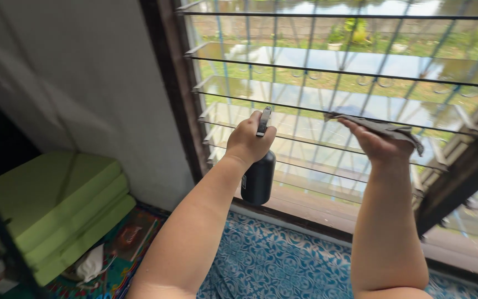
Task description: The person sprays a cleaning solution onto a window with metal bars using a spray bottle and wipes the surface with a cloth. They repeatedly spray and wipe different sections of the window to clean it.
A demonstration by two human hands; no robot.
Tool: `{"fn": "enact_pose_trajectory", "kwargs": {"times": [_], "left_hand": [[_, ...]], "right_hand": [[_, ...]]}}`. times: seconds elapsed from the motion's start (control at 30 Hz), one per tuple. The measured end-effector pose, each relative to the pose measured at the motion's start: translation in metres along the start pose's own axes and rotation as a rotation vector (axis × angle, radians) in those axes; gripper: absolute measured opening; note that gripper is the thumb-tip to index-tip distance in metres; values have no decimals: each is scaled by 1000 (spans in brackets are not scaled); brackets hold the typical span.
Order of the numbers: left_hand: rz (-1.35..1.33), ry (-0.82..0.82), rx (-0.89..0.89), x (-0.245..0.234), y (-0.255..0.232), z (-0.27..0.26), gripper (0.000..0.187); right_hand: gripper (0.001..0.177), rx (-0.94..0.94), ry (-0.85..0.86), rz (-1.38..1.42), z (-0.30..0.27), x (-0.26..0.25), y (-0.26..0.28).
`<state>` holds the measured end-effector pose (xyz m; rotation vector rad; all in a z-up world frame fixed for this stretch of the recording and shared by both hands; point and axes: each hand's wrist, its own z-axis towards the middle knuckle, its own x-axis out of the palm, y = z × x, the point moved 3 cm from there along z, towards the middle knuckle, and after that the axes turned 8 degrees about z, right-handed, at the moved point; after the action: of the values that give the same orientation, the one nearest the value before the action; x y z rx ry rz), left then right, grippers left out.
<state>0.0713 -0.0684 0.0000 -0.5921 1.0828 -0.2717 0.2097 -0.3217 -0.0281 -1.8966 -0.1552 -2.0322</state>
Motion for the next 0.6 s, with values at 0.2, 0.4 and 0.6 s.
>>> {"fn": "enact_pose_trajectory", "kwargs": {"times": [0.2,0.4,0.6], "left_hand": [[-46,45,165,38,-43,0,35],[-86,119,282,78,-84,-5,35],[-192,116,464,131,-122,-25,37]], "right_hand": [[71,-213,64,8,-29,7,98],[67,-203,165,121,-66,4,157],[53,-299,124,-196,-150,-3,166]]}}
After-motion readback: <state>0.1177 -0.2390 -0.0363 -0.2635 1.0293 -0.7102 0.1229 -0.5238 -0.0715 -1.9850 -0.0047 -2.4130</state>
